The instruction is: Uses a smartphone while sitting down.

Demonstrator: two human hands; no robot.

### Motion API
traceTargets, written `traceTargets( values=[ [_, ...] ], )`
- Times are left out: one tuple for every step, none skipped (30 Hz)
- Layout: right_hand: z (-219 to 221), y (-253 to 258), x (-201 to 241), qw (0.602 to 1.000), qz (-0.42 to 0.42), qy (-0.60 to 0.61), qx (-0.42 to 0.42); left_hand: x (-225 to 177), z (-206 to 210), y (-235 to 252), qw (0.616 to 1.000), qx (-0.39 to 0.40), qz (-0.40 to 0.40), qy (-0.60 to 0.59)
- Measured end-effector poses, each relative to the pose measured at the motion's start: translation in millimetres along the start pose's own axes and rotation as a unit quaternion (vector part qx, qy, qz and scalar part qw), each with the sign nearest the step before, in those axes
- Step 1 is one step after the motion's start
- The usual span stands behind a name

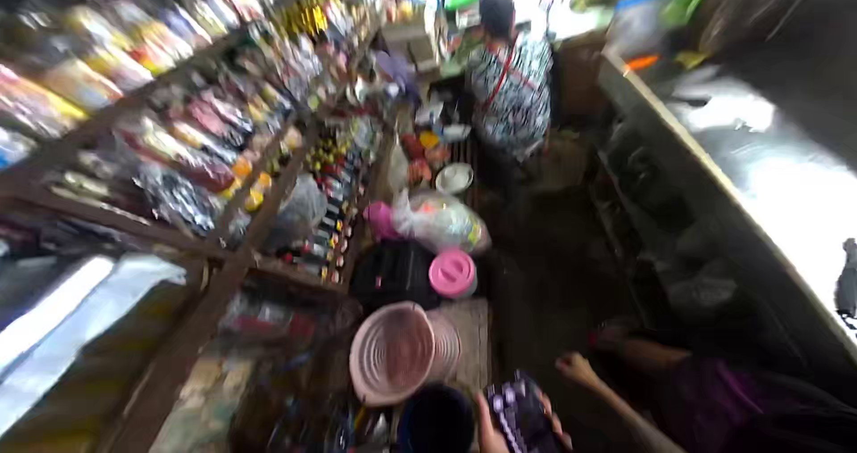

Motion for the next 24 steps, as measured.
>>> traceTargets(
  values=[
    [-8.0,-5.3,15.4,1.0,0.006,0.006,0.022,-8.2,9.8,24.5,1.0,0.0,-0.01,-0.02],
    [-17.4,0.3,25.3,0.999,0.013,0.007,0.046,-17.7,19.1,50.5,0.999,0.012,-0.022,-0.028],
    [-25.1,18.6,28.0,0.998,0.014,0.001,0.06,-28.5,28.3,78.7,0.999,0.025,-0.031,-0.032],
    [-35.0,41.1,28.5,0.998,0.01,0.001,0.063,-39.7,37.8,109.0,0.998,0.036,-0.036,-0.03],
    [-47.2,64.5,27.6,0.998,0.006,0.007,0.064,-50.7,47.6,140.4,0.998,0.04,-0.04,-0.026],
    [-59.3,86.2,22.2,0.998,0.003,0.014,0.063,-60.1,55.9,170.7,0.998,0.042,-0.045,-0.023],
    [-74.5,105.8,15.0,0.998,0.008,0.021,0.06,-68.2,63.1,201.2,0.997,0.047,-0.052,-0.024],
    [-94.3,125.9,7.8,0.998,0.022,0.025,0.048,-75.9,72.4,233.5,0.997,0.052,-0.059,-0.024],
    [-116.9,145.9,4.5,0.998,0.044,0.028,0.029,-85.3,85.3,267.2,0.996,0.059,-0.065,-0.02],
    [-143.2,164.4,3.4,0.997,0.07,0.03,0.007,-93.7,100.0,301.7,0.994,0.071,-0.074,-0.021],
    [-171.9,176.9,0.3,0.995,0.097,0.035,-0.012,-97.6,115.0,333.2,0.993,0.08,-0.085,-0.024],
    [-201.3,185.5,0.5,0.991,0.115,0.053,-0.032,-100.6,130.9,362.5,0.992,0.085,-0.096,-0.023],
    [-230.7,193.5,4.9,0.988,0.118,0.086,-0.058,-104.3,147.7,391.6,0.99,0.085,-0.112,-0.015],
    [-257.2,197.1,11.1,0.981,0.119,0.127,-0.087,-107.4,163.4,418.0,0.988,0.084,-0.132,-0.002],
    [-281.9,197.7,16.9,0.97,0.128,0.171,-0.115,-109.3,177.5,442.4,0.984,0.085,-0.155,0.009],
    [-308.6,201.1,21.1,0.959,0.135,0.203,-0.146,-110.3,191.5,468.6,0.98,0.09,-0.175,0.019],
    [-335.8,206.7,26.1,0.948,0.139,0.226,-0.177,-110.7,205.5,496.5,0.976,0.098,-0.192,0.031],
    [-359.7,212.7,32.5,0.939,0.137,0.243,-0.203,-110.5,218.3,524.0,0.972,0.107,-0.207,0.043],
    [-379.1,220.4,39.4,0.933,0.133,0.255,-0.217,-110.2,229.9,550.3,0.968,0.11,-0.219,0.053],
    [-397.8,230.9,48.7,0.93,0.126,0.265,-0.223,-110.0,241.3,576.9,0.966,0.11,-0.227,0.061],
    [-418.4,246.0,60.1,0.929,0.114,0.272,-0.223,-109.9,253.7,605.0,0.964,0.11,-0.231,0.071],
    [-439.6,263.9,72.3,0.931,0.097,0.275,-0.221,-109.4,265.6,632.8,0.963,0.111,-0.232,0.081],
    [-458.1,280.0,83.3,0.934,0.08,0.274,-0.216,-107.3,274.8,656.3,0.963,0.108,-0.233,0.088],
    [-476.4,296.3,93.1,0.938,0.061,0.27,-0.209,-104.2,282.7,677.7,0.963,0.106,-0.231,0.09]
  ],
)
Point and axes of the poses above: each hand's wrist, its own y-axis towards the middle knuckle, its own z-axis out of the palm, x = y × z, the point moved 4 cm from there along y, towards the middle knuckle, and after that the axes turned 15 degrees about -y, right-handed, at the moved point
